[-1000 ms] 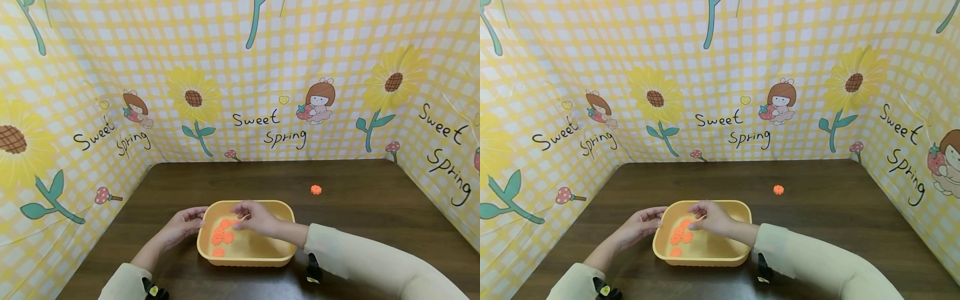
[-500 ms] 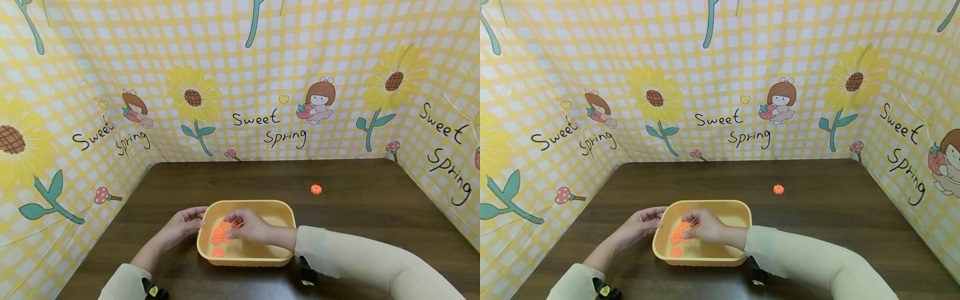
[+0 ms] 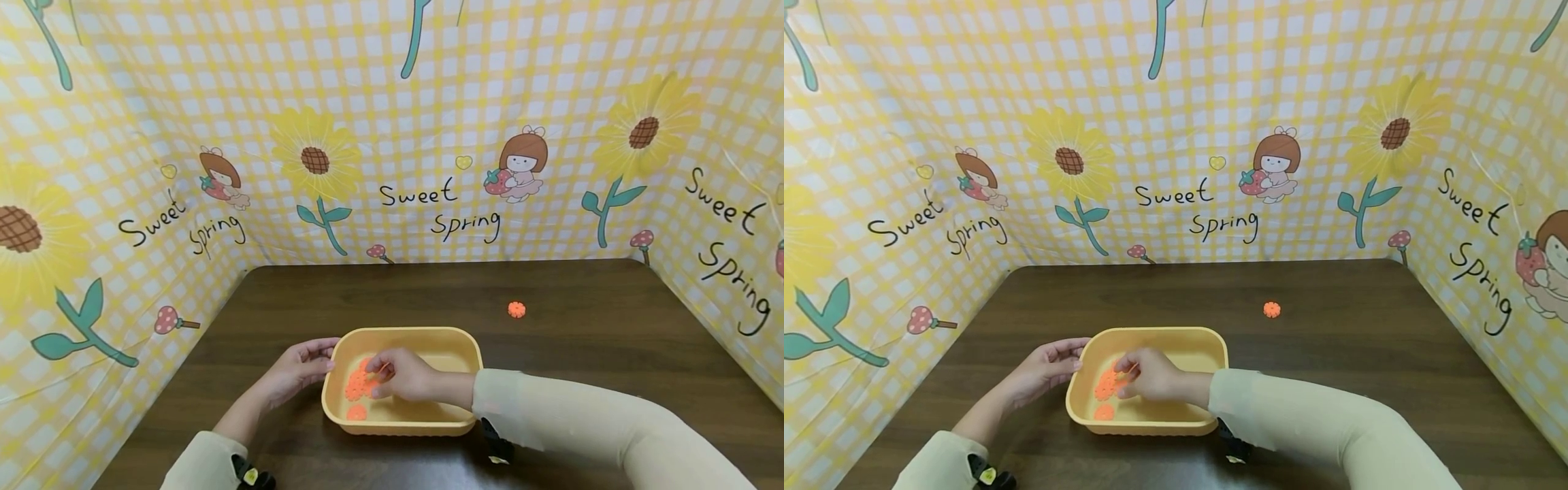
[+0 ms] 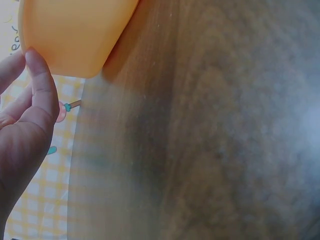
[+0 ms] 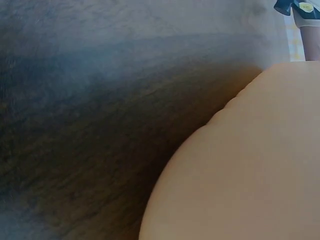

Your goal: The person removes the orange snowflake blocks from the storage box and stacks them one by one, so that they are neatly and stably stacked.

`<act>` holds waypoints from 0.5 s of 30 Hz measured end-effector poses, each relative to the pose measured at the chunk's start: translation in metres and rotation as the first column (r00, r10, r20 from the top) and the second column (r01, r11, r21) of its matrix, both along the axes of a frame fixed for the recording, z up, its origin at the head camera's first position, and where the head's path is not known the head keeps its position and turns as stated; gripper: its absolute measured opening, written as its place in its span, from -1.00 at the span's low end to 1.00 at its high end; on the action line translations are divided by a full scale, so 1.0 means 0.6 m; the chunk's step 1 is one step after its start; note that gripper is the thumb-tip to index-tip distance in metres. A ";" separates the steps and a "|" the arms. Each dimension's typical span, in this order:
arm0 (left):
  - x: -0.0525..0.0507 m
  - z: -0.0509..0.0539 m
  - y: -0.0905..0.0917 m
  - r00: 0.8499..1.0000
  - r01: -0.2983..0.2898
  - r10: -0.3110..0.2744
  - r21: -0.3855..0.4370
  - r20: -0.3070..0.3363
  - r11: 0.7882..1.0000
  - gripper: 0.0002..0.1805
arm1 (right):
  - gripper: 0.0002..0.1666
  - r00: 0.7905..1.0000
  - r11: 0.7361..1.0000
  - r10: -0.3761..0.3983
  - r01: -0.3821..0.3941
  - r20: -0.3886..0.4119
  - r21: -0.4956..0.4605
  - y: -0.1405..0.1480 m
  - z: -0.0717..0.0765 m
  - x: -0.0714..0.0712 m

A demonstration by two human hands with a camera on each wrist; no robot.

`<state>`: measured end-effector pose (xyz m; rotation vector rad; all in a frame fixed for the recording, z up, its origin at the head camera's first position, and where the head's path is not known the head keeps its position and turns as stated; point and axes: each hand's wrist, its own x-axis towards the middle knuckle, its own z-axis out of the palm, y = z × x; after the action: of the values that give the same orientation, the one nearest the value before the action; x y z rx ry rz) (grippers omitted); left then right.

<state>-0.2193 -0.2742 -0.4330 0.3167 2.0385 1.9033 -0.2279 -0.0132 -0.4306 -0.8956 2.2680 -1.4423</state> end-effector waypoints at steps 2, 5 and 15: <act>0.000 0.000 0.000 1.000 0.005 -0.005 0.000 -0.001 1.000 -0.35 | -0.63 1.000 1.000 0.005 -0.005 0.004 0.007 0.000 -0.002 0.001; 0.000 0.000 0.000 1.000 0.007 -0.007 -0.003 -0.002 1.000 -0.34 | -0.63 1.000 1.000 0.004 -0.004 -0.004 0.026 0.001 -0.004 0.002; 0.000 0.002 0.001 1.000 -0.011 0.011 -0.017 0.016 1.000 -0.34 | -0.62 0.998 0.997 0.015 -0.011 -0.054 0.080 0.003 -0.007 0.002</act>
<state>-0.2193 -0.2737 -0.4315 0.2862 2.0495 1.8873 -0.2269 -0.0117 -0.4350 -0.9350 2.3370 -1.3274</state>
